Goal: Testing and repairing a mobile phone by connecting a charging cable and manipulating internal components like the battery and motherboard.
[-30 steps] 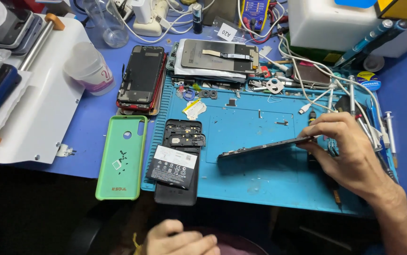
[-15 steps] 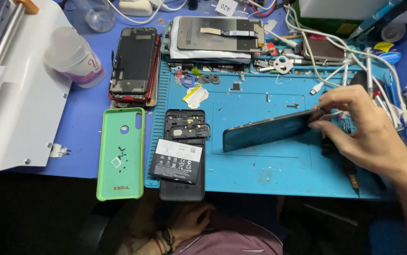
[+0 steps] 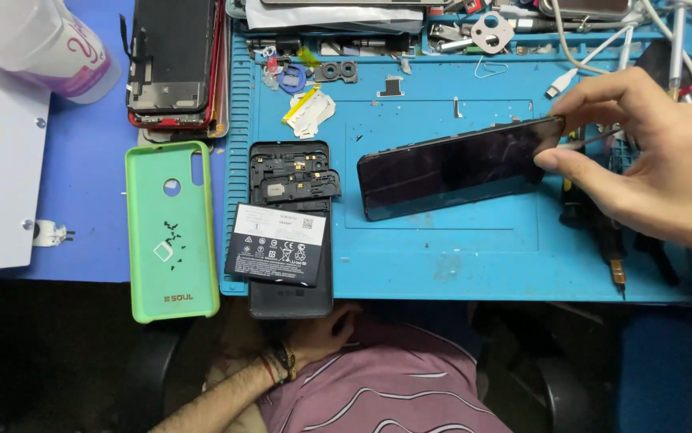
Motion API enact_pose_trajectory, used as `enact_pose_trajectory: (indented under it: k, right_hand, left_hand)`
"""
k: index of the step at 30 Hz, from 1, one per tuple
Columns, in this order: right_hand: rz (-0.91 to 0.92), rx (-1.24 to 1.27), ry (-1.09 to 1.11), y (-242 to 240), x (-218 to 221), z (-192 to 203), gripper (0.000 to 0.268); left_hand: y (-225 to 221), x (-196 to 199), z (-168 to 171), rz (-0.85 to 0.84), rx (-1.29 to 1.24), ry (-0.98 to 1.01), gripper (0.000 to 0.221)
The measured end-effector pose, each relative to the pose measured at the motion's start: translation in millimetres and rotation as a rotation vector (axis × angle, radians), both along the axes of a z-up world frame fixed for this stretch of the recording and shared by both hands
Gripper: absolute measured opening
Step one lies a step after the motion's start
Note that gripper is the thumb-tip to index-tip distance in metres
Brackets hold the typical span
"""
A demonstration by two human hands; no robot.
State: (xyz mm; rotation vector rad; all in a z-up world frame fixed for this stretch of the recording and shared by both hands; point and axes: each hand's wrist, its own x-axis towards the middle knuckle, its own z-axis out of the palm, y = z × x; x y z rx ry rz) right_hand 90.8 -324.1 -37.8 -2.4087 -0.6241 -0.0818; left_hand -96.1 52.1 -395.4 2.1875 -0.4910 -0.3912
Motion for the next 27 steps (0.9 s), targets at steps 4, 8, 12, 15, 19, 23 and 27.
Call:
enact_pose_trajectory:
  k: [4,8,12,15,19,23,27]
  right_hand:
    - [0.055,0.035,-0.026,-1,1,-2,0.040]
    - [0.033,0.080,-0.031,-3,-2,-6,0.042]
    - [0.060,0.053,-0.032,-2,-4,-7,0.042]
    - [0.047,0.090,-0.033,2,-5,-6,0.041]
    - [0.046,0.009,-0.068,0,-2,0,0.042]
    - [0.013,0.002,-0.037,1,-3,3,0.040]
    - [-0.053,0.028,0.024,4,-1,4,0.040]
  left_hand:
    - [2,-6,-20,0.014,-0.075,0.056,0.029]
    - [-24,17,43,-0.206,-0.247,-0.315,0.038]
    - [-59,38,238,-0.223,-0.380,-0.996,0.019]
    - [-91,44,282,0.047,-0.419,-1.073,0.015]
    - [-115,52,321,0.388,-0.552,-0.501,0.102]
    - [-115,66,351,0.429,-0.748,-0.317,0.108]
    - [-112,75,353,0.443,-0.834,-0.228,0.106]
